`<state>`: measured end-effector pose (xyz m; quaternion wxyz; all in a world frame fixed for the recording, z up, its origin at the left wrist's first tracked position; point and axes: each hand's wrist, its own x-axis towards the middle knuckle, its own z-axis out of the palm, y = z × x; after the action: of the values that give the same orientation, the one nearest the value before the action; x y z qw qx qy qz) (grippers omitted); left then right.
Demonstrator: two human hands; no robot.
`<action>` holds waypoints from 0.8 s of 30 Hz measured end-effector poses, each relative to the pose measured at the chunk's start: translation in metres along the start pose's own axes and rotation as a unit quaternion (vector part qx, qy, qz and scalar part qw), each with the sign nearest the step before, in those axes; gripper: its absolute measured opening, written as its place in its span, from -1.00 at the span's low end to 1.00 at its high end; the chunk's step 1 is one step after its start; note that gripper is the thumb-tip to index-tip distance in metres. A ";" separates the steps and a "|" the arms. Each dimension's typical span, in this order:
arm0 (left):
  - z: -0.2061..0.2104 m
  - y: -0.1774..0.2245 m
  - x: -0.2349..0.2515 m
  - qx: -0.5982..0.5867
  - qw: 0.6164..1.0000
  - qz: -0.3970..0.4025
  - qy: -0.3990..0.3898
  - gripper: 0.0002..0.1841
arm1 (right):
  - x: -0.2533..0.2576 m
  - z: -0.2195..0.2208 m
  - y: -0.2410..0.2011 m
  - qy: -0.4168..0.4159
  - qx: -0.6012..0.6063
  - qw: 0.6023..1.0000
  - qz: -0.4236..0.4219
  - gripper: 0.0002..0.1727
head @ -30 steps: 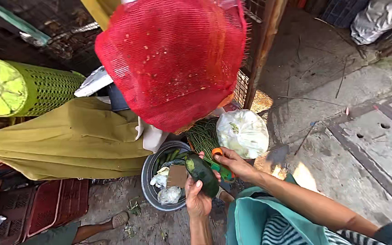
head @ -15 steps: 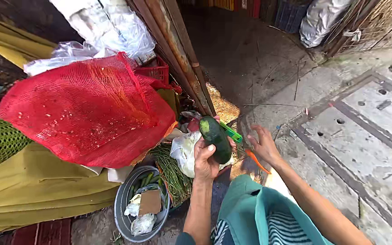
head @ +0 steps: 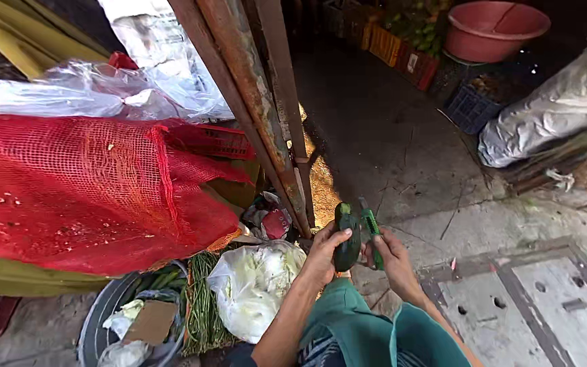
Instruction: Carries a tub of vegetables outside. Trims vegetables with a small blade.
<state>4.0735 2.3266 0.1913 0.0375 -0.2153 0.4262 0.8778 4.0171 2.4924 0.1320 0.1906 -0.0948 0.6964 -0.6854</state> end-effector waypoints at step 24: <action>0.100 0.011 0.073 -0.195 0.879 0.283 0.329 -0.52 | 0.243 -0.115 -0.097 -0.458 -0.164 0.871 -0.069 -0.68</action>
<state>3.9701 2.3873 0.2234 -0.3980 -0.3651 0.2771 0.7947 3.7379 2.4984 0.1942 0.4222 -0.4754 0.6255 -0.4522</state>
